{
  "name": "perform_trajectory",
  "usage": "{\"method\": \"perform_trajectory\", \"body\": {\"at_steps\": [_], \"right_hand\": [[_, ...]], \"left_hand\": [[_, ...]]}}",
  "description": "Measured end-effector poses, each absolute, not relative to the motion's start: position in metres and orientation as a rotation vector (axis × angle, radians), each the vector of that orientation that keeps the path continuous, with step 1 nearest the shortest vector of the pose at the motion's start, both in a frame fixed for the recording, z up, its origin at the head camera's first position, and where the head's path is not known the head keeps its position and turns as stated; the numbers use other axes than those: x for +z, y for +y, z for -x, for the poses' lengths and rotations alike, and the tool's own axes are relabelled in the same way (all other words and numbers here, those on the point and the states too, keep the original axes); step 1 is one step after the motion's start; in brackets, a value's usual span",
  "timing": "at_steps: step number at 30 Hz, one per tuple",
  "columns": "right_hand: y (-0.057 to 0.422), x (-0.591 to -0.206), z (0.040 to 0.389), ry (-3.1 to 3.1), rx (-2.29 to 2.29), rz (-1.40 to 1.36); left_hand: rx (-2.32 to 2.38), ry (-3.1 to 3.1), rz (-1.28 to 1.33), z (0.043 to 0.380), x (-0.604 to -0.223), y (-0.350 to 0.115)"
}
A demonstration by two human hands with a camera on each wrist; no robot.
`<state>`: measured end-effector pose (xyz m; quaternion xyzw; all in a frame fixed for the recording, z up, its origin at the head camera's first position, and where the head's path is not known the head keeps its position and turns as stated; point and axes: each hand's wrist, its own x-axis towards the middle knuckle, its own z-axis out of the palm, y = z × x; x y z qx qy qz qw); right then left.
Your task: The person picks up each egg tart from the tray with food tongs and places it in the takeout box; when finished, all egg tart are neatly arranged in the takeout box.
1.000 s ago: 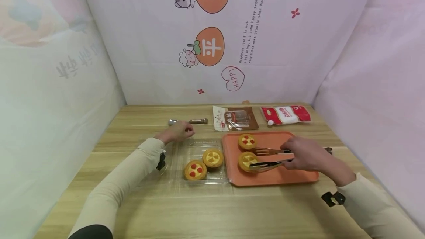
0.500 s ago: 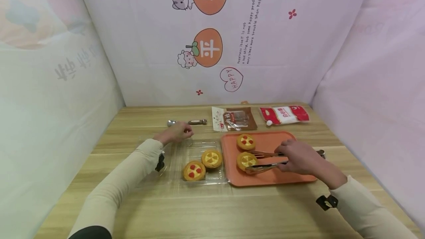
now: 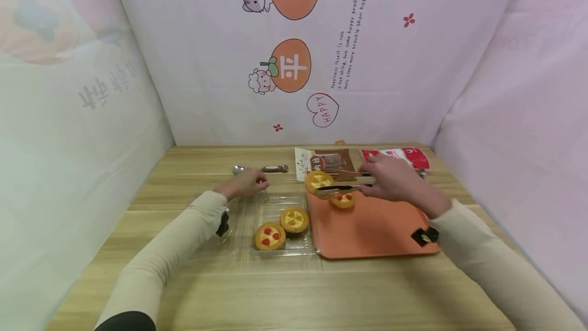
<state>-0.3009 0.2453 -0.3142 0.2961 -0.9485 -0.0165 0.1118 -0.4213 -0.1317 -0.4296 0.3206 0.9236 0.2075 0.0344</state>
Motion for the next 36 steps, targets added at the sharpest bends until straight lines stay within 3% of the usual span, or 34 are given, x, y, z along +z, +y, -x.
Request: {"method": "perform_trajectory", "body": {"at_steps": [8, 14, 36], "right_hand": [[0.157, -0.318, 0.332, -2.783, -0.211, -1.120], [0.121, -0.326, 0.340, -2.827, -0.282, -1.203], [0.116, -0.335, 0.339, -3.018, -0.112, -1.183]], "left_hand": [[0.636, 2.835, -1.017, 0.424, -0.430, -0.132], [0.656, 2.825, -1.014, 0.425, -0.429, -0.132], [0.652, 2.812, -0.971, 0.424, -0.428, -0.134]]}}
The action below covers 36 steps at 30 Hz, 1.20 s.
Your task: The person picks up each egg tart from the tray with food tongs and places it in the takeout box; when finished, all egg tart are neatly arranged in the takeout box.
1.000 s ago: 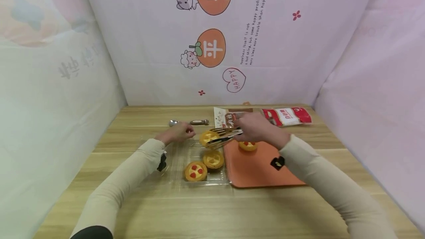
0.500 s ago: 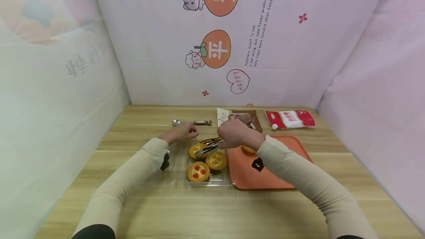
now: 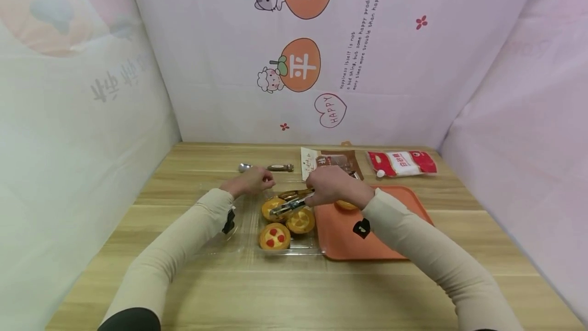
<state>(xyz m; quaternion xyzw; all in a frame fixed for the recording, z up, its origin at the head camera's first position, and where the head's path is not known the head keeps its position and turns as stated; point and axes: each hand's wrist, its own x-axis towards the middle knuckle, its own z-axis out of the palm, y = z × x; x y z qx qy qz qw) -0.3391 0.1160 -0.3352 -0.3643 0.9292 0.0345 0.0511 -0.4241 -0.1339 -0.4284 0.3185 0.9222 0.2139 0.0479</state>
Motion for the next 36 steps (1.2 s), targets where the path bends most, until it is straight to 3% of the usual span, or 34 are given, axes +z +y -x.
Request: {"method": "perform_trajectory", "body": {"at_steps": [10, 17, 24, 31, 36], "right_hand": [[0.123, -0.334, 0.338, 2.842, 0.068, 1.184], [0.142, -0.333, 0.336, 2.872, -0.014, 1.054], [0.204, -0.330, 0.335, 3.025, -0.222, 0.878], [0.280, -0.337, 0.326, 3.086, -0.183, 0.623], [0.310, -0.349, 0.315, 3.032, -0.181, 0.575]], "left_hand": [[0.656, 2.821, -0.954, 0.426, -0.428, -0.134], [0.630, 2.830, -0.977, 0.426, -0.428, -0.133], [0.633, 2.826, -0.993, 0.426, -0.429, -0.132], [0.641, 2.821, -1.035, 0.426, -0.430, -0.132], [0.661, 2.821, -1.012, 0.425, -0.429, -0.133]]}}
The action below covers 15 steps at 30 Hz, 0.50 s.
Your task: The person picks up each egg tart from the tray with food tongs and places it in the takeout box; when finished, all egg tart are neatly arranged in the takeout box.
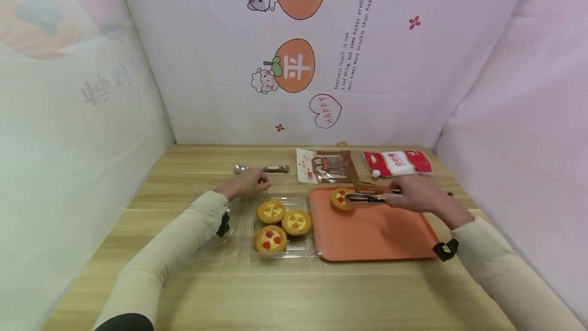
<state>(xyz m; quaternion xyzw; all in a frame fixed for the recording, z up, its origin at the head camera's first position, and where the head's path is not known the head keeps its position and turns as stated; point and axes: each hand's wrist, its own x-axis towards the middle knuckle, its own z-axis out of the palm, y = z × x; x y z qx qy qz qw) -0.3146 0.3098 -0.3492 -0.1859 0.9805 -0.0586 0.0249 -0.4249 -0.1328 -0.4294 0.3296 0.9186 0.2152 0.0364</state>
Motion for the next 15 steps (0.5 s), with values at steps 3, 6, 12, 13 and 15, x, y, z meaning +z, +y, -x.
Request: {"method": "perform_trajectory", "body": {"at_steps": [3, 6, 12, 13, 15], "right_hand": [[0.315, -0.359, 0.313, 3.033, -0.179, 0.592], [0.313, -0.369, 0.315, 3.038, -0.184, 0.618], [0.304, -0.377, 0.317, 3.081, -0.155, 0.674], [0.303, -0.376, 0.316, 3.084, -0.146, 0.677], [0.301, -0.376, 0.316, 3.085, -0.138, 0.681]], "left_hand": [[0.670, 2.823, -1.006, 0.425, -0.429, -0.135], [0.674, 2.827, -1.004, 0.425, -0.429, -0.136], [0.670, 2.814, -1.006, 0.425, -0.429, -0.135], [0.671, 2.814, -1.013, 0.424, -0.429, -0.134], [0.675, 2.814, -1.017, 0.424, -0.429, -0.134]]}}
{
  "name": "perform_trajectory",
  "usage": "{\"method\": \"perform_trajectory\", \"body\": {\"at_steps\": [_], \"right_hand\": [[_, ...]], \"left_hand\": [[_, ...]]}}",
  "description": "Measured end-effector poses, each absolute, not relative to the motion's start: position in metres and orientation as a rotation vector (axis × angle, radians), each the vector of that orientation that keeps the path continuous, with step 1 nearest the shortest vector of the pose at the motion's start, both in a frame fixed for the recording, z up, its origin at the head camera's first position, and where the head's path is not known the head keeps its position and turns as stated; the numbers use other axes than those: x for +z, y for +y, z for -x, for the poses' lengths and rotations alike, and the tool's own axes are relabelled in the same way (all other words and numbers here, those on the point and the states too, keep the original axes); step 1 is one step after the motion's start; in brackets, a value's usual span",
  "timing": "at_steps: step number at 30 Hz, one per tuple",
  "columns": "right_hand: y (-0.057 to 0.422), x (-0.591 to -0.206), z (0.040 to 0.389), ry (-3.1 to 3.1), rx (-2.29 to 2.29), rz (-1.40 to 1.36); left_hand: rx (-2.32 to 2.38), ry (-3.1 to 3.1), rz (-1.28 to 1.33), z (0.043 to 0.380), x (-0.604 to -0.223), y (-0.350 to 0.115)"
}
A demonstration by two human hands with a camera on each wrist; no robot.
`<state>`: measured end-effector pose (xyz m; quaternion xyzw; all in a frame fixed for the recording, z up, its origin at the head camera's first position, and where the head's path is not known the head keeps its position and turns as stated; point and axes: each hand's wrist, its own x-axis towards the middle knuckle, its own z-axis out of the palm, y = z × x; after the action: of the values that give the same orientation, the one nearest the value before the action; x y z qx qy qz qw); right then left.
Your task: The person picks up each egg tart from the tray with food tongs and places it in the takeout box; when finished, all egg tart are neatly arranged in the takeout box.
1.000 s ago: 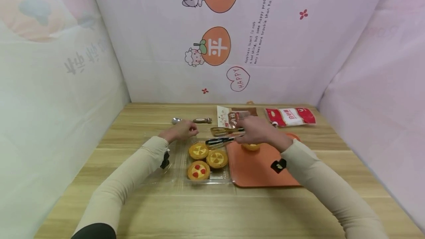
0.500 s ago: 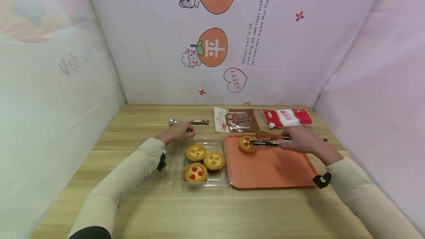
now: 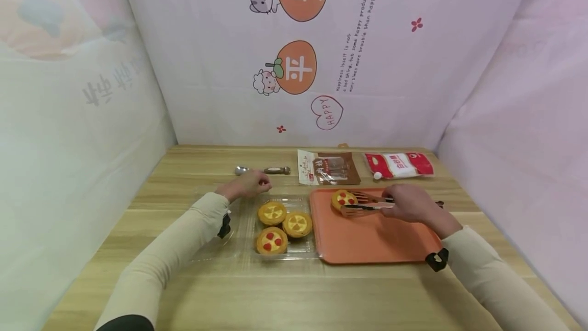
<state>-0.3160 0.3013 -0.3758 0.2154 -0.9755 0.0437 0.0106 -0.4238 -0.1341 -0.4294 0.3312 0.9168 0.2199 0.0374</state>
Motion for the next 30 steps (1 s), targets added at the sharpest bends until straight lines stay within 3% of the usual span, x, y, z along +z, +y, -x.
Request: {"method": "perform_trajectory", "body": {"at_steps": [12, 20, 30], "right_hand": [[0.293, -0.360, 0.323, -2.947, 0.214, -0.699], [0.245, -0.321, 0.320, -2.830, 0.012, -0.823], [0.179, -0.311, 0.322, -2.717, -0.321, -1.073]], "left_hand": [[0.678, 2.844, -1.021, 0.422, -0.429, -0.133], [0.673, 2.823, -1.005, 0.421, -0.428, -0.133], [0.689, 2.808, -0.988, 0.421, -0.427, -0.133]]}}
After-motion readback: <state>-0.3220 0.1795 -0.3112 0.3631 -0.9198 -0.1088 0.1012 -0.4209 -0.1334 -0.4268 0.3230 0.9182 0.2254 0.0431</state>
